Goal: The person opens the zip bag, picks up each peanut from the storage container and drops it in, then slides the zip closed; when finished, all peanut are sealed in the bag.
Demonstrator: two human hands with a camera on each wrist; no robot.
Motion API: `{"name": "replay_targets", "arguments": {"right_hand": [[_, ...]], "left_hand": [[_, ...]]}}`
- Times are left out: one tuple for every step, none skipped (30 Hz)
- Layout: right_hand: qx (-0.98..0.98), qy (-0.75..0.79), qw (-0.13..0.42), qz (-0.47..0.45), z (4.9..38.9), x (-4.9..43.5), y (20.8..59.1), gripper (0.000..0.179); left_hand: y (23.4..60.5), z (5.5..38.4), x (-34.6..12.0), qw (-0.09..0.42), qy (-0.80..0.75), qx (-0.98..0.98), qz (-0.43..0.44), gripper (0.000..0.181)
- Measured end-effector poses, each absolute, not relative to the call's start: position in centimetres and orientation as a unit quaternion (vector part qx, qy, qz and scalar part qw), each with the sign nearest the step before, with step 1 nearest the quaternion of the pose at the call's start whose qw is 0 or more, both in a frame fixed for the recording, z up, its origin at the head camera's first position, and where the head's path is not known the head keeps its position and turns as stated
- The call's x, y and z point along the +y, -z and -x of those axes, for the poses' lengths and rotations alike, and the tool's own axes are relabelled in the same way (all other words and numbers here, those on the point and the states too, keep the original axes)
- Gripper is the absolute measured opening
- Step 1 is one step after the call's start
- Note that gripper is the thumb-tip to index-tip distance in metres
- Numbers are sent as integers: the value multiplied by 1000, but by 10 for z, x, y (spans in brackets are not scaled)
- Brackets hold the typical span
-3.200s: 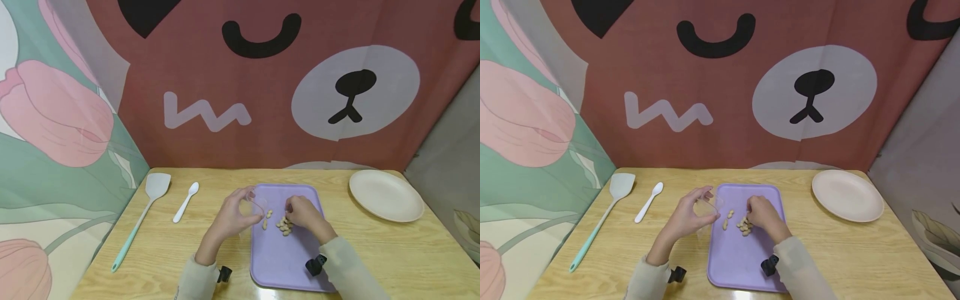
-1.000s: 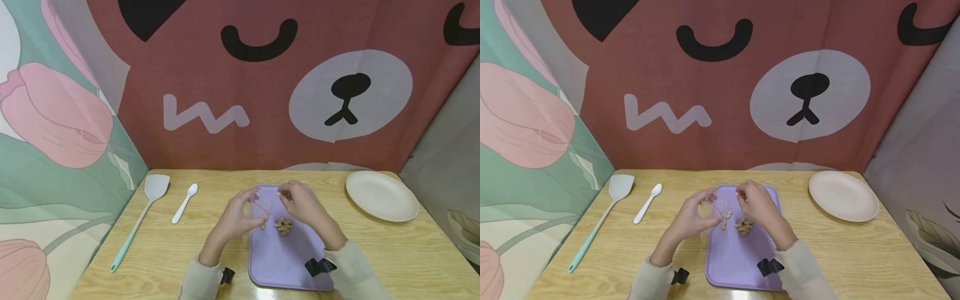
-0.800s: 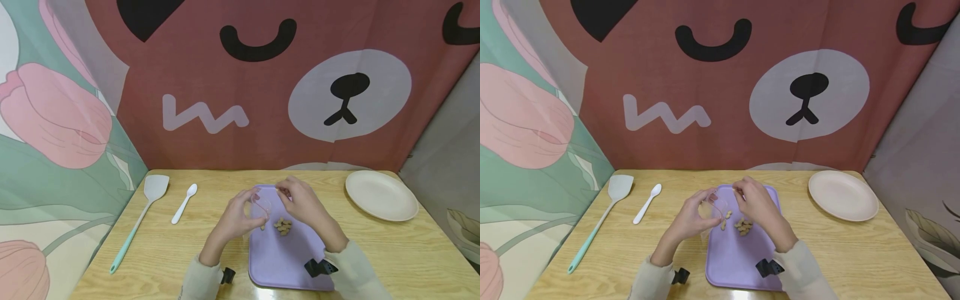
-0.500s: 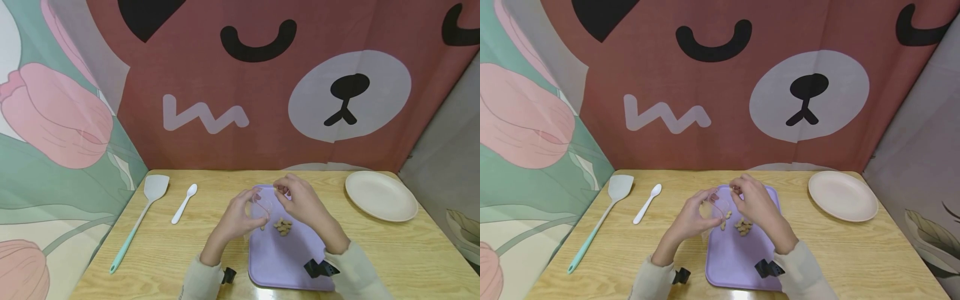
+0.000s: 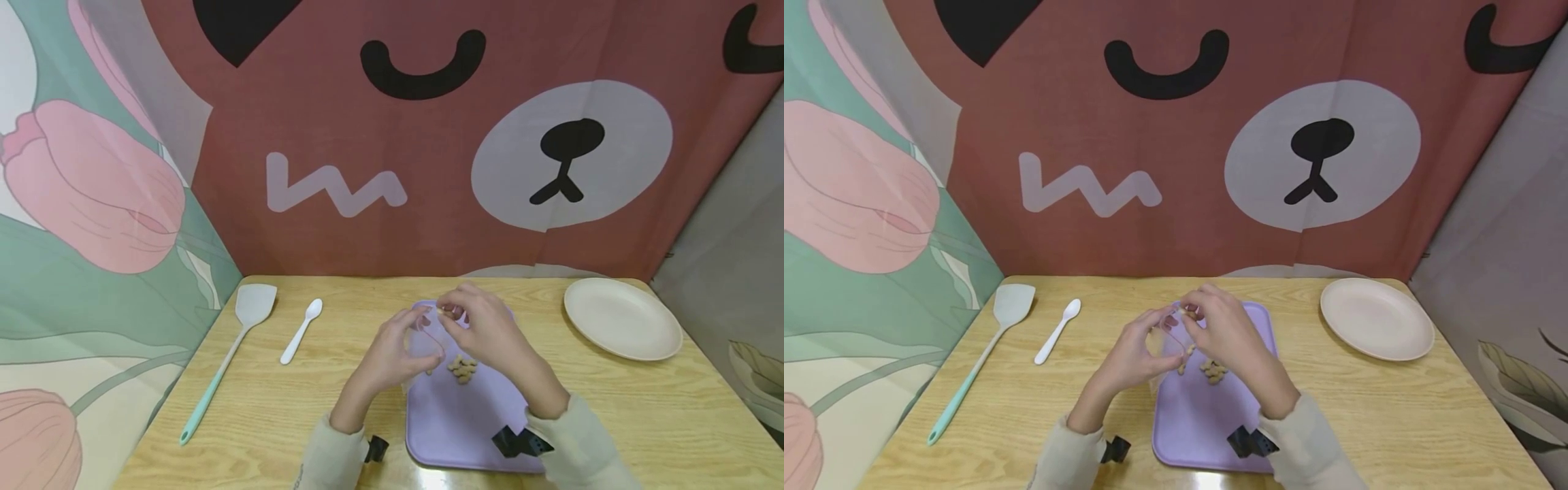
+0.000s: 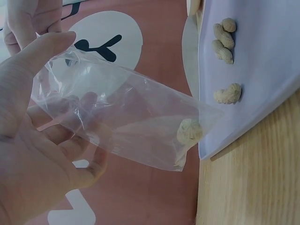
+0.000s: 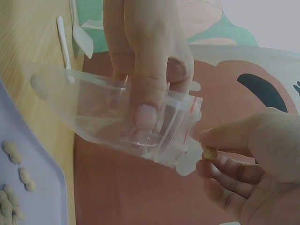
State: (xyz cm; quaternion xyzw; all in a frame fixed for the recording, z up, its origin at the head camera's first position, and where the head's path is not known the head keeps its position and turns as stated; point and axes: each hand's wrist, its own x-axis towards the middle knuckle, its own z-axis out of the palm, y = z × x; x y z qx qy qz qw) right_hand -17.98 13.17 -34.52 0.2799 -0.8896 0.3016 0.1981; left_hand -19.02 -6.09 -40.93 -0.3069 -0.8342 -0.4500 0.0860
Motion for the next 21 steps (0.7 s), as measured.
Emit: {"name": "replay_targets", "arguments": {"right_hand": [[-888,-303,198,-282,179,131,345,16],[-888,-304,196,-285,179,130,345,16],[-887,-305,195,-287,179,129,345,16],[-886,-307,193,-290,178,128,345,16],[-885,-309,190,-293,178,127,345,16],[-884,-311,187,-295,177,127,345,16],[-883,-313,183,-298,177,126,345,16],[-883,-314,178,-299,177,126,345,16],[-883,-315,175,-300,177,126,346,16],[-883,-316,170,-301,177,125,346,16],[-884,-317,166,-302,177,125,346,16],[-884,-317,162,-302,177,125,346,16],[-885,-317,160,-302,177,125,346,15],[-884,-317,158,-304,177,125,346,15],[-884,-317,157,-305,177,124,346,15],[-884,-317,156,-305,177,124,347,15],[-884,-317,156,-306,177,124,347,15],[-884,-317,154,-307,177,124,347,15],[-884,-317,153,-307,178,124,347,14],[-885,-317,150,-307,178,124,348,14],[-886,-317,146,-305,178,124,348,14]], "left_hand": [[409,190,-61,85,452,-833,307,64],[409,189,-61,86,452,-833,306,64],[408,189,-61,86,454,-833,306,63],[408,189,-61,86,453,-833,305,64],[408,188,-61,86,456,-832,305,64],[408,188,-61,86,458,-831,305,64],[407,188,-61,86,458,-830,305,65],[407,188,-60,86,458,-830,307,66],[407,188,-60,86,458,-829,308,67],[407,187,-60,87,458,-829,309,68],[406,187,-60,87,457,-829,310,69],[406,187,-60,86,454,-831,309,70],[405,187,-59,87,450,-833,309,71],[405,187,-60,88,448,-834,309,72],[404,187,-60,88,445,-836,308,72],[404,187,-60,89,444,-836,309,72],[404,187,-60,89,443,-837,308,72],[403,187,-60,89,443,-837,308,73],[403,187,-60,90,442,-838,309,73],[403,186,-60,90,442,-837,309,73],[403,186,-60,90,442,-837,309,72]]}}
